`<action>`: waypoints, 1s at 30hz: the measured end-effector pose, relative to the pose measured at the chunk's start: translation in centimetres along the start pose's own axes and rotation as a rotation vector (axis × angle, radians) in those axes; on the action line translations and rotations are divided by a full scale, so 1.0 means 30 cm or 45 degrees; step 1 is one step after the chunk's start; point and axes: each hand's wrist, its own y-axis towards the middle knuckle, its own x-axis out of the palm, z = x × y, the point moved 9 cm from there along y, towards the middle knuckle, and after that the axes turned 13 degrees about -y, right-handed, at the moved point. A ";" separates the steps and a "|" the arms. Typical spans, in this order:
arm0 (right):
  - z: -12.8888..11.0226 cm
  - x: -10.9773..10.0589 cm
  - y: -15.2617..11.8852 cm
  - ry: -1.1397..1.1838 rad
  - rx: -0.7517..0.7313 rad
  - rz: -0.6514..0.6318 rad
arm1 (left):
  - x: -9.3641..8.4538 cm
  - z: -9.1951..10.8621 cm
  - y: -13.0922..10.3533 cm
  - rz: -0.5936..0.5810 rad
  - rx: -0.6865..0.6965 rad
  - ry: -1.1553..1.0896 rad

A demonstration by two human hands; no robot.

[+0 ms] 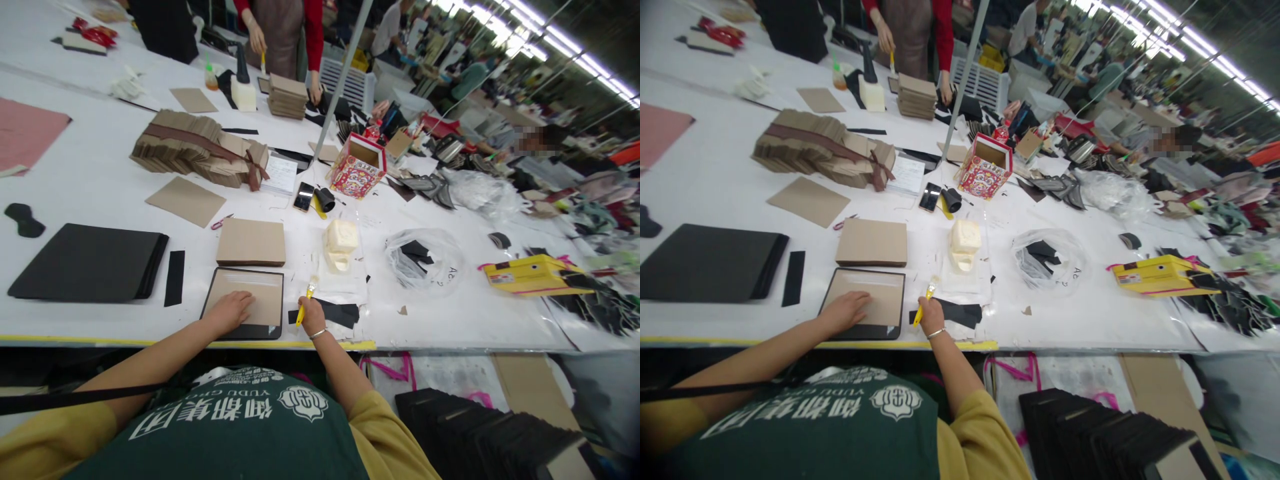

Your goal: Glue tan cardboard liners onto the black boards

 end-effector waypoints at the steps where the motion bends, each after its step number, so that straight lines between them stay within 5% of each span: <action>1: -0.016 0.001 -0.016 -0.016 -0.047 -0.007 | -0.004 0.015 0.009 -0.011 0.019 -0.009; 5: -0.068 0.037 -0.091 -0.085 -0.192 -0.069 | 0.025 0.039 0.018 -0.071 0.038 -0.025; 12: -0.056 0.088 -0.104 -0.130 -0.087 -0.157 | 0.092 -0.008 -0.008 -0.051 -0.027 0.092; 30: -0.052 0.058 -0.079 -0.140 -0.162 -0.149 | 0.087 -0.001 0.001 -0.056 -0.046 0.079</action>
